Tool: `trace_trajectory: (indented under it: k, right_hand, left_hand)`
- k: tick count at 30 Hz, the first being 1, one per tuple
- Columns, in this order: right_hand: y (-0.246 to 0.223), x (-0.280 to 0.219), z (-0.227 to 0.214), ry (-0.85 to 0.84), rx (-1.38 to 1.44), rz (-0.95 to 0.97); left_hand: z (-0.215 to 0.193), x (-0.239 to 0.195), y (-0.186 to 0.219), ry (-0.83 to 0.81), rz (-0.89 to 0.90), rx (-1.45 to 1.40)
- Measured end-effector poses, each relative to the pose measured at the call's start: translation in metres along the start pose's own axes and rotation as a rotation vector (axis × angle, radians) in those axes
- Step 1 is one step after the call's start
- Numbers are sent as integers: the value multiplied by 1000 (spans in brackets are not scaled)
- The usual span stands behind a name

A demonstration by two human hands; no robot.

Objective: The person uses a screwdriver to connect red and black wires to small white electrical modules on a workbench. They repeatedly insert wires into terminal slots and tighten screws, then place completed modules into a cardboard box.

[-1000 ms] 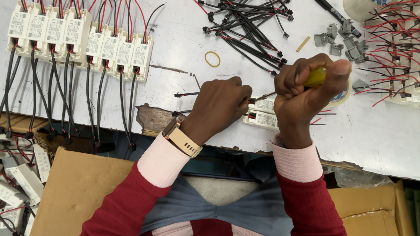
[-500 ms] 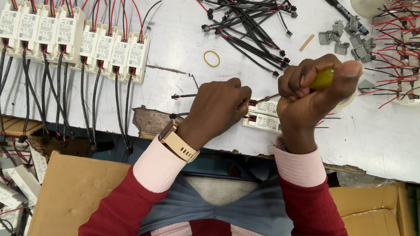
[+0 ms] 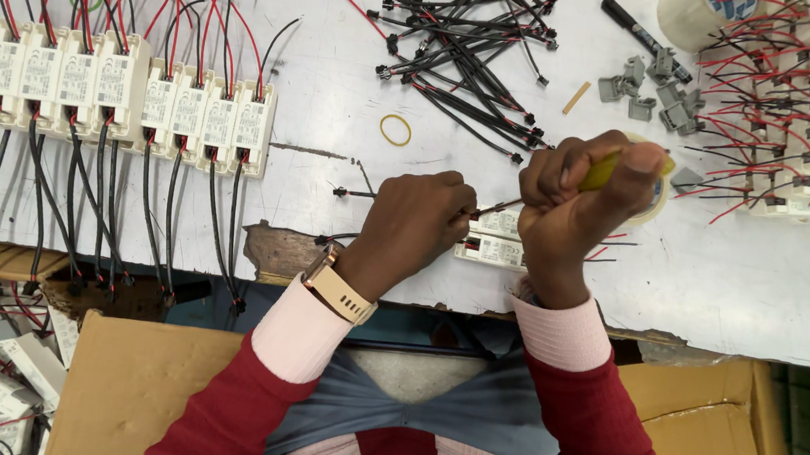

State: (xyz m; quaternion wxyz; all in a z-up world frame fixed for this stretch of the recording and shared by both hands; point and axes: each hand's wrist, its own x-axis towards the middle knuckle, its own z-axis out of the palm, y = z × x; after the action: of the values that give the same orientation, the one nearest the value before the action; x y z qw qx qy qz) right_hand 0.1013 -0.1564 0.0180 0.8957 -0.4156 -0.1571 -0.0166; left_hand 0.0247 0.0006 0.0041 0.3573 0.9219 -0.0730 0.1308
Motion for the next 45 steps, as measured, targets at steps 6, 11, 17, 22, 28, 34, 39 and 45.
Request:
trace_trajectory:
  k: [6, 11, 17, 22, 28, 34, 39, 45]
  right_hand:
    - [-1, 4, 11, 7, -12, -26]
    - [-15, 9, 17, -12, 54, 0]
    - [-87, -40, -33, -27, 21, 27]
    - [-91, -73, -84, 85, -144, 267]
    - [-60, -85, -126, -125, -39, 503]
    - [-55, -79, -138, -146, -171, 466]
    - [-49, -77, -148, -161, -74, 431]
    - [-47, -78, -150, -138, -96, 393]
  left_hand:
    - [-6, -1, 3, -7, -23, 10]
    - [-5, -12, 4, 2, -53, 133]
    - [3, -28, 10, 136, 283, 93]
    - [18, -10, 27, -3, 314, 187]
    - [-8, -28, 21, 209, 180, 199]
    - [-123, -47, -59, 683, -275, 472]
    - [-141, -64, -110, 670, -502, 695]
    - [-130, -63, -124, 649, -570, 844]
